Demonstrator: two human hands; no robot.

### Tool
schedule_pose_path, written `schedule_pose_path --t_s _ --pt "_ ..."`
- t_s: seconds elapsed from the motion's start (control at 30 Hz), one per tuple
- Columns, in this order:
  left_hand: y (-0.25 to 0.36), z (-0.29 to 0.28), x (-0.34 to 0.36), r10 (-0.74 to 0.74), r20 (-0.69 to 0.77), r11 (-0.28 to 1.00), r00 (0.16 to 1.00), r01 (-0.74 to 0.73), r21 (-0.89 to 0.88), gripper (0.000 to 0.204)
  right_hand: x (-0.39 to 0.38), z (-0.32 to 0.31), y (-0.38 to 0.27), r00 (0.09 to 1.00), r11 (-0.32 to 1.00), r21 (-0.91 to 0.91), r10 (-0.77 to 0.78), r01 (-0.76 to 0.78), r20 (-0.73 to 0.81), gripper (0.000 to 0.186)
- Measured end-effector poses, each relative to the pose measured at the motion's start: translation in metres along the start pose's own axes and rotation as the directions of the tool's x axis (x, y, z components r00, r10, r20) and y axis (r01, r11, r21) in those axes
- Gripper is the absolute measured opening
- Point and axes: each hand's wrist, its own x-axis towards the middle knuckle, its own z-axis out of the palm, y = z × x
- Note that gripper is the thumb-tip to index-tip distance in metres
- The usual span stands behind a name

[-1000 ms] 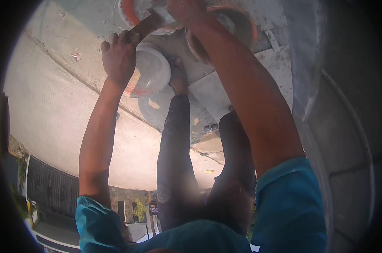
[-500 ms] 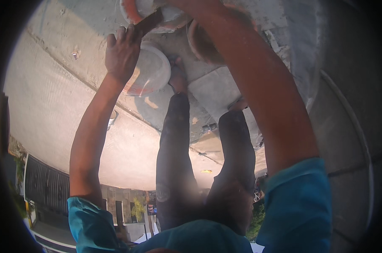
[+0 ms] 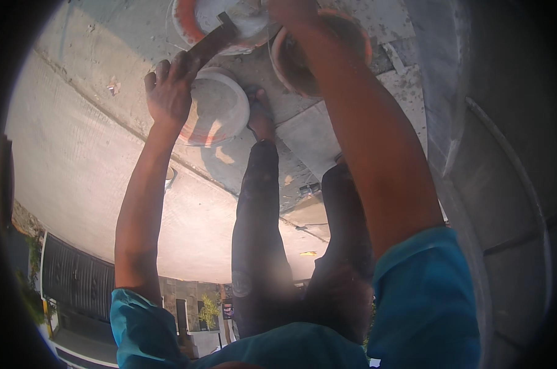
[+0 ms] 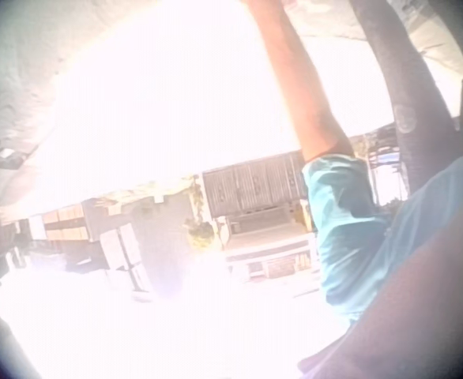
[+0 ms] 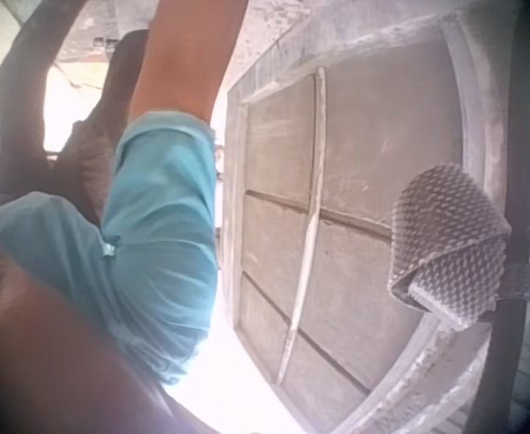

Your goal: The person scoops cement from a bucket with a trowel and applies it to a concrete ceiling surface, smoothing it with the trowel. The person repeatedly scoops and spreads cement across the ceiling area.

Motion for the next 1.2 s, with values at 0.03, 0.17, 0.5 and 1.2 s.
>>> schedule_pose_path --t_s 0.03,0.17,0.5,1.2 --pt "0.0 0.0 -0.001 0.008 0.007 0.999 1.0 -0.008 0.035 0.045 -0.004 -0.002 -0.007 0.994 0.986 -0.14 -0.1 0.093 -0.044 0.03" --pt "-0.009 0.0 0.001 0.108 -0.097 0.99 0.989 -0.098 0.103 0.045 -0.001 -0.005 -0.009 0.934 0.866 -0.405 -0.35 0.294 -0.07 0.036" --pt "-0.005 0.026 -0.002 -0.274 0.053 0.406 0.96 0.165 -0.899 0.037 -0.013 0.003 0.016 0.982 0.909 -0.416 -0.106 0.031 -0.158 0.031" --pt "0.015 -0.006 -0.004 -0.277 0.571 -0.435 0.773 0.428 -0.792 0.033 -0.032 0.004 0.0 0.905 0.945 -0.324 -0.182 0.052 -0.384 0.023"
